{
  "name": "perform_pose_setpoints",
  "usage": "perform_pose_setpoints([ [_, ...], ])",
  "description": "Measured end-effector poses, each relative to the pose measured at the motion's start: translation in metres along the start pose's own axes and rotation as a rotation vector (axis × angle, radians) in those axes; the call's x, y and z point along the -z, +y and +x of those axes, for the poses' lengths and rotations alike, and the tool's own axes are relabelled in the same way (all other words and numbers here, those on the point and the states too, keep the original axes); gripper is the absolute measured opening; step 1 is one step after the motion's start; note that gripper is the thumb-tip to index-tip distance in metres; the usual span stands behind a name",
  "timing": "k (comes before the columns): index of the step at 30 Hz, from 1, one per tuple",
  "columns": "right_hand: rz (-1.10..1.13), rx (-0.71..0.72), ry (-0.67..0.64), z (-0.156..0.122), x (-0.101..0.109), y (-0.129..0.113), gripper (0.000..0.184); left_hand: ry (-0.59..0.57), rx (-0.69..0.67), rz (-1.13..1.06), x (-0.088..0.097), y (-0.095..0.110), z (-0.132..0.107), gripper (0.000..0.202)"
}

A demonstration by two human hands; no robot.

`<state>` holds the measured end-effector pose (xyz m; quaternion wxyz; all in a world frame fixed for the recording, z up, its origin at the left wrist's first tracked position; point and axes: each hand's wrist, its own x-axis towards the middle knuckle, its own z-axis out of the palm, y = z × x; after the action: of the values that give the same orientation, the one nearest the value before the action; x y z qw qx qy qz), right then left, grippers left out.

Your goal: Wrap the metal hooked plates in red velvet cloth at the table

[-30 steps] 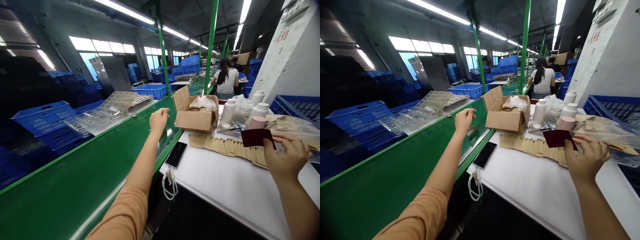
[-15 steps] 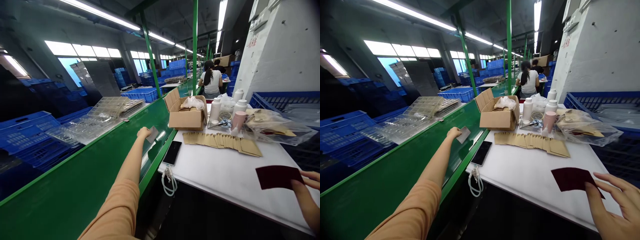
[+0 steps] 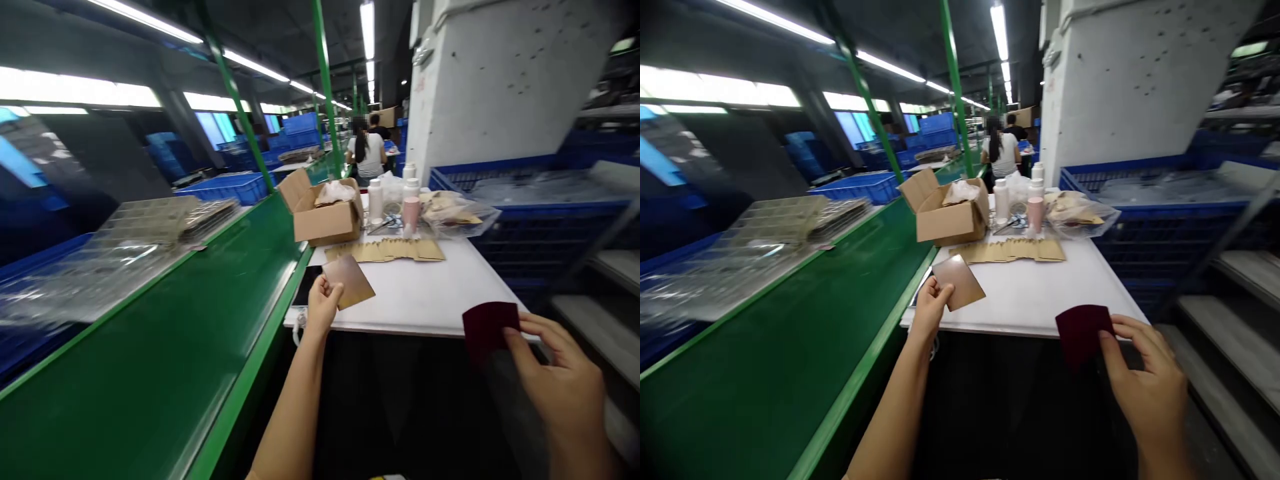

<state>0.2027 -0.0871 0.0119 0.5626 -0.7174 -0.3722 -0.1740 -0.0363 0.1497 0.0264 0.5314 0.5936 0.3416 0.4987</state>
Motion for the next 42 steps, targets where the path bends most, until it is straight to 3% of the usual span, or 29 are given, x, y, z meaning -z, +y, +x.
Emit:
perform_pose_setpoints([
  [4,-0.03,-0.126,-0.114,-0.027,0.022,0.019,0.024,-0.165,0.011,0.072,-0.052,-0.039,-0.001,0.024],
  [8,-0.047,-0.247,-0.164,-0.044,0.038,0.028,0.025,-0.23,-0.033,0.16,-0.071,-0.061,0.015,0.018],
  [11,0.014,-0.272,-0.197,-0.043,0.033,0.017,0.022,-0.289,-0.043,0.175,-0.072,-0.066,0.016,0.019],
  [14,0.11,-0.256,-0.194,-0.036,0.009,-0.001,0.021,-0.134,-0.169,0.258,-0.066,-0.059,-0.004,0.031],
  [16,0.182,-0.247,-0.191,-0.032,-0.015,-0.014,0.02,-0.055,-0.274,0.275,-0.06,-0.049,-0.028,0.028],
  [20,0.263,-0.243,-0.232,-0.03,-0.059,-0.034,0.021,-0.217,-0.318,0.131,-0.054,-0.028,-0.07,0.023],
  [23,0.304,-0.253,-0.241,-0.031,-0.078,-0.041,0.021,-0.236,-0.304,0.157,-0.053,-0.019,-0.079,0.018],
  [31,0.25,-0.289,-0.22,-0.037,-0.084,-0.037,0.022,-0.241,-0.317,0.159,-0.058,-0.021,-0.075,0.011],
  [35,0.243,-0.283,-0.233,-0.04,-0.084,-0.036,0.02,-0.167,-0.233,0.229,-0.064,-0.025,-0.075,0.007],
  [40,0.242,-0.133,-0.219,-0.042,-0.089,-0.04,0.021,-0.122,-0.156,0.263,-0.066,-0.022,-0.07,0.01],
  [42,0.239,-0.084,-0.202,-0.043,-0.092,-0.041,0.037,-0.142,-0.145,0.26,-0.066,-0.018,-0.067,0.011],
])
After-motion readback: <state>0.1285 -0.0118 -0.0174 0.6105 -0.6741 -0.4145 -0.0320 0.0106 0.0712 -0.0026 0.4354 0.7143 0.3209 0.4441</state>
